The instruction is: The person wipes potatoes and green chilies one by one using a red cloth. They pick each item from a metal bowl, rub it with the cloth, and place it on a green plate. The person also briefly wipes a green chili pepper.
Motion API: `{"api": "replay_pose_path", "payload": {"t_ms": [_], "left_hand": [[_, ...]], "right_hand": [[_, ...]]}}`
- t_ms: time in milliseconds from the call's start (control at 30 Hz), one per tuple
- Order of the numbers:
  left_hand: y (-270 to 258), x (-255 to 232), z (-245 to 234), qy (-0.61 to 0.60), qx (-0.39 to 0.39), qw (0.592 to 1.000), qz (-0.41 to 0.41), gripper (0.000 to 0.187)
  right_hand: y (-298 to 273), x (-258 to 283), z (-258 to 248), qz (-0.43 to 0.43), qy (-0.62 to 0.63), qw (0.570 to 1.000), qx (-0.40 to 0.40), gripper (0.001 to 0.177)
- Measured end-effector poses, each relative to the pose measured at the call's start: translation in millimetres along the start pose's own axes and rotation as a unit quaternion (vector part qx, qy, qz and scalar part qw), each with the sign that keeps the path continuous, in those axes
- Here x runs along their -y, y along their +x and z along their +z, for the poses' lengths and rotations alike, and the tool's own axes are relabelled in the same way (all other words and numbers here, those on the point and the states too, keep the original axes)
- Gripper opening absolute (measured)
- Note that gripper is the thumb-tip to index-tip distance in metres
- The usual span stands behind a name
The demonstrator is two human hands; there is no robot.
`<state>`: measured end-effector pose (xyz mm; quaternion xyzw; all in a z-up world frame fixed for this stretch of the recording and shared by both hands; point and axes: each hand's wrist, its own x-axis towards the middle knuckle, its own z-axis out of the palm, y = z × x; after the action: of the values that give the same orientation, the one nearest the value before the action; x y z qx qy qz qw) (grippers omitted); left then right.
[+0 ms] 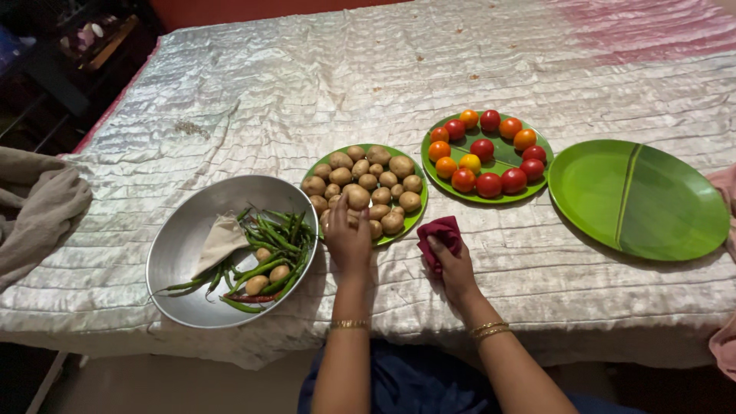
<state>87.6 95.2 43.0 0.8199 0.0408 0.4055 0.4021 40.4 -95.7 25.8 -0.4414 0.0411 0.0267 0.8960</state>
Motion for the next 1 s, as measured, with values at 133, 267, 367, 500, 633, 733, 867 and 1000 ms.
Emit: {"api": "replay_pose_path", "payload": {"t_ms": [133, 267, 367, 500, 633, 733, 867, 1000], "left_hand": [[21.3, 26.6, 33.3, 0.084, 0.095, 0.991, -0.039, 0.05], [25.3, 34.0, 49.5, 0.144, 0.139, 0.978, -0.065, 0.049], [23.0, 2.5, 29.4, 0.101, 0.093, 0.99, -0.017, 0.052], [3.8, -88.2, -46.8, -0.177, 0.039, 0.982, 0.053, 0.039], [-45.7, -160.7, -164.9, 0.029, -0.083, 0.955, 0.285, 0.019], [-80.8, -195.5, -223.3, -0.001, -0.039, 0.931, 0.362, 0.018], [-92.2, -191.2, -198.8, -0.054, 0.048, 0.927, 0.367, 0.017], [-114.8, -198.4, -196.7, -0.035, 0.095, 0.919, 0.382, 0.017]], "right_hand": [[-0.3, 0.2, -1.8, 0.019, -0.041, 0.998, -0.043, 0.016], [3.6, -1.7, -5.9, 0.002, -0.028, 1.0, -0.006, 0.017], [4.8, -4.7, -10.6, -0.004, -0.034, 0.999, 0.004, 0.019], [5.9, -5.5, -13.0, -0.014, -0.023, 1.0, -0.01, 0.023], [3.0, -7.0, -18.6, -0.031, -0.025, 0.999, -0.012, 0.033], [4.0, -11.1, -20.6, -0.048, -0.035, 0.998, -0.017, 0.033], [6.2, -15.5, -24.0, -0.059, -0.028, 0.998, -0.006, 0.031], [2.9, -17.0, -28.1, -0.058, -0.01, 0.998, 0.001, 0.027]]}}
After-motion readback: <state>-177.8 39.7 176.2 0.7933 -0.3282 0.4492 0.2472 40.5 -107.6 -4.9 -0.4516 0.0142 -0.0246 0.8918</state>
